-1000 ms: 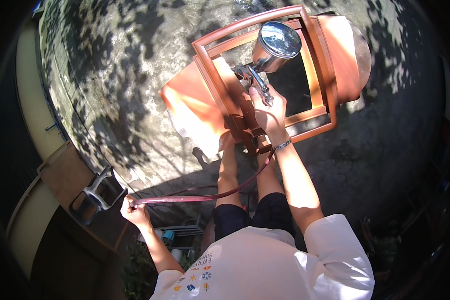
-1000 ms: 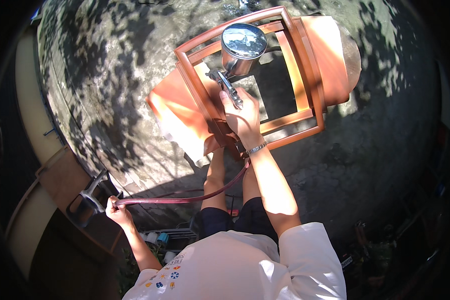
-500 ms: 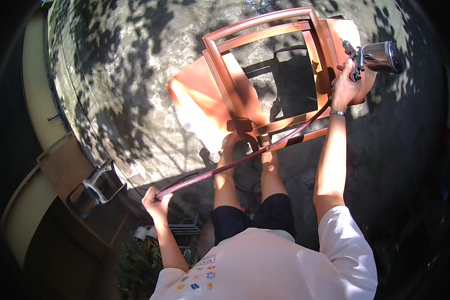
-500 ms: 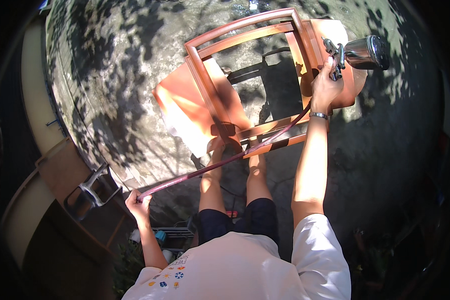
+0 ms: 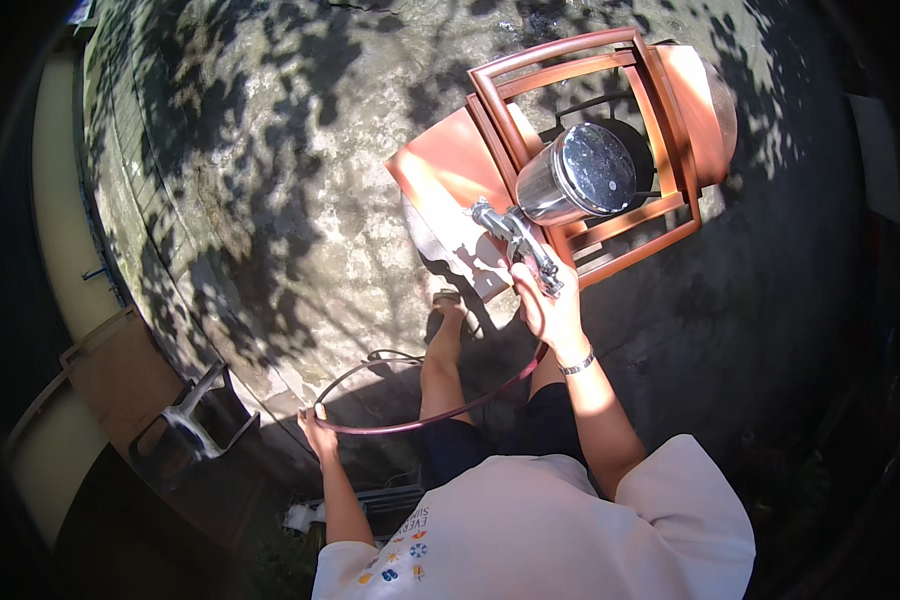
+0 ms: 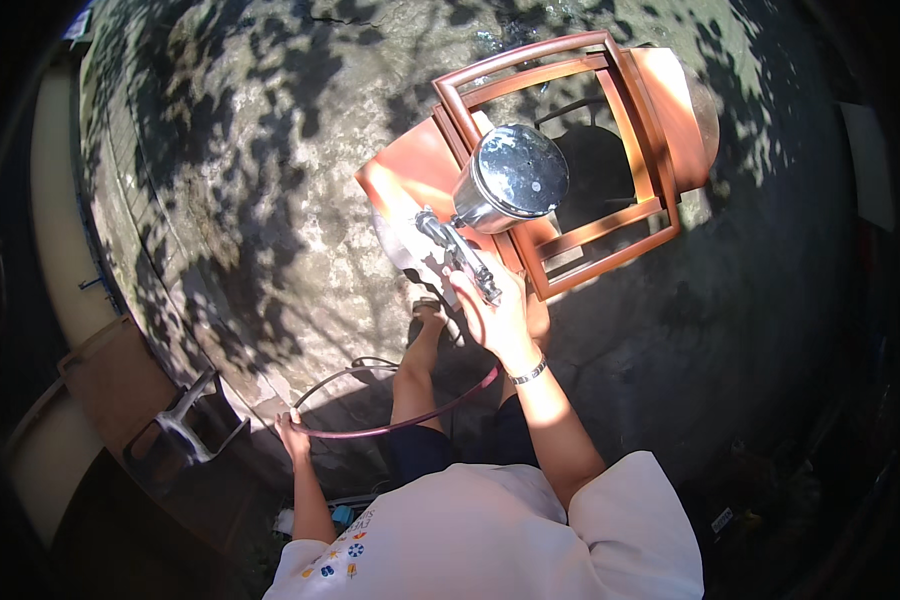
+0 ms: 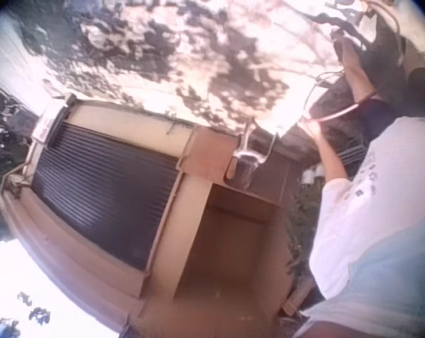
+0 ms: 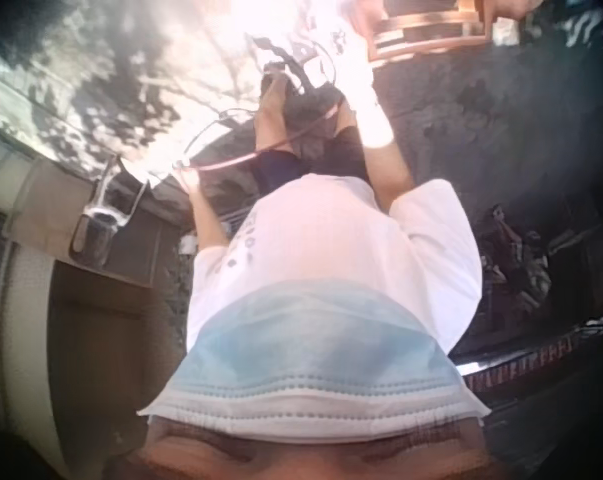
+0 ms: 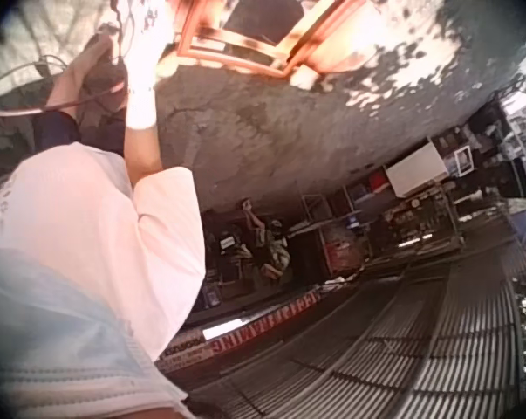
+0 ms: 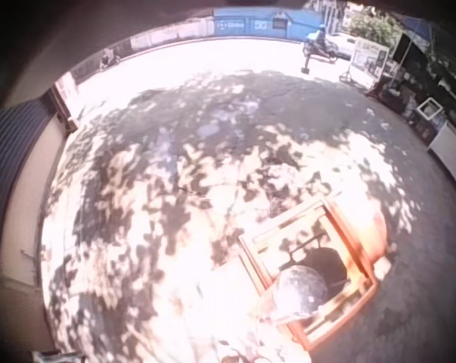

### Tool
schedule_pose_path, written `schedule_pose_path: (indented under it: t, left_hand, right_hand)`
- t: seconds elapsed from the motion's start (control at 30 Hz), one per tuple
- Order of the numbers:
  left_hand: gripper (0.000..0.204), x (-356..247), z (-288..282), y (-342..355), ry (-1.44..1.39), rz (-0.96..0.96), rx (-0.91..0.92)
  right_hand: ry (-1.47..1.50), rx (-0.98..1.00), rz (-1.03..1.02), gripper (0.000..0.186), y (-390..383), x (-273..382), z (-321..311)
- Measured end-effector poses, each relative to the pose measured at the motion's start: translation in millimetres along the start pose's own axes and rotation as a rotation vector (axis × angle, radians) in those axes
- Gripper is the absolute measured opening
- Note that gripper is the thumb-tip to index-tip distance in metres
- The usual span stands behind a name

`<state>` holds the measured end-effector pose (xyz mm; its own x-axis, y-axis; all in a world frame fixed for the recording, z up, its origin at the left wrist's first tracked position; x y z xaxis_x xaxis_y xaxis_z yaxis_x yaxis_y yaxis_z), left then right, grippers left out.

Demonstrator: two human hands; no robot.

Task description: The person uses a spray gun to apply a reddish-brown finish to a wooden frame placed on a stand. After spraying, the person sets the gun down, picks up the frame, and moves it to a workbench among other frames. The person then picks up another frame and hands it to a second person.

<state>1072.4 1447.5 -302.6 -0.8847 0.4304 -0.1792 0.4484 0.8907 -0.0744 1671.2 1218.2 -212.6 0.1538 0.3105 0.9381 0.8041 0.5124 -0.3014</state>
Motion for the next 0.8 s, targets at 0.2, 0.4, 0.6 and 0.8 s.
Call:
schedule_pose_path:
  t: [0.2, 0.4, 0.6, 0.8]
  left_hand:
    - [0.022, 114, 85, 35, -1.193, -0.708, 0.218]
    - [0.028, 61, 76, 192, -1.563, -0.621, 0.056]
    - [0.029, -30, -42, 297, -1.074, 0.181, -0.018]
    - [0.027, -36, 5, 207, -0.681, 0.467, 0.582]
  right_hand:
    - [-0.200, -0.069, 0.045, 0.032, -100, 86, 45]
    - [-0.502, -0.214, -0.212, 0.045, -175, 117, 74]
    - [-0.159, -0.412, -0.175, 0.037, -229, 133, 103]
    - [-0.207, -0.601, -0.240, 0.030, -337, 133, 115]
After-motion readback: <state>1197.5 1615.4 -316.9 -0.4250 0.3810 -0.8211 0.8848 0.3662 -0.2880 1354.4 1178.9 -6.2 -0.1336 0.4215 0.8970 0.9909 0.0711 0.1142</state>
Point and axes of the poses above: each hand's wrist, its own y-axis towards the middle knuckle, its own z-axis out of the palm, x = y × z, the point moved 9 cm from there along y, towards the middle knuckle, and after that the axes turned 10 degrees about -y, right-handed, at the moved point
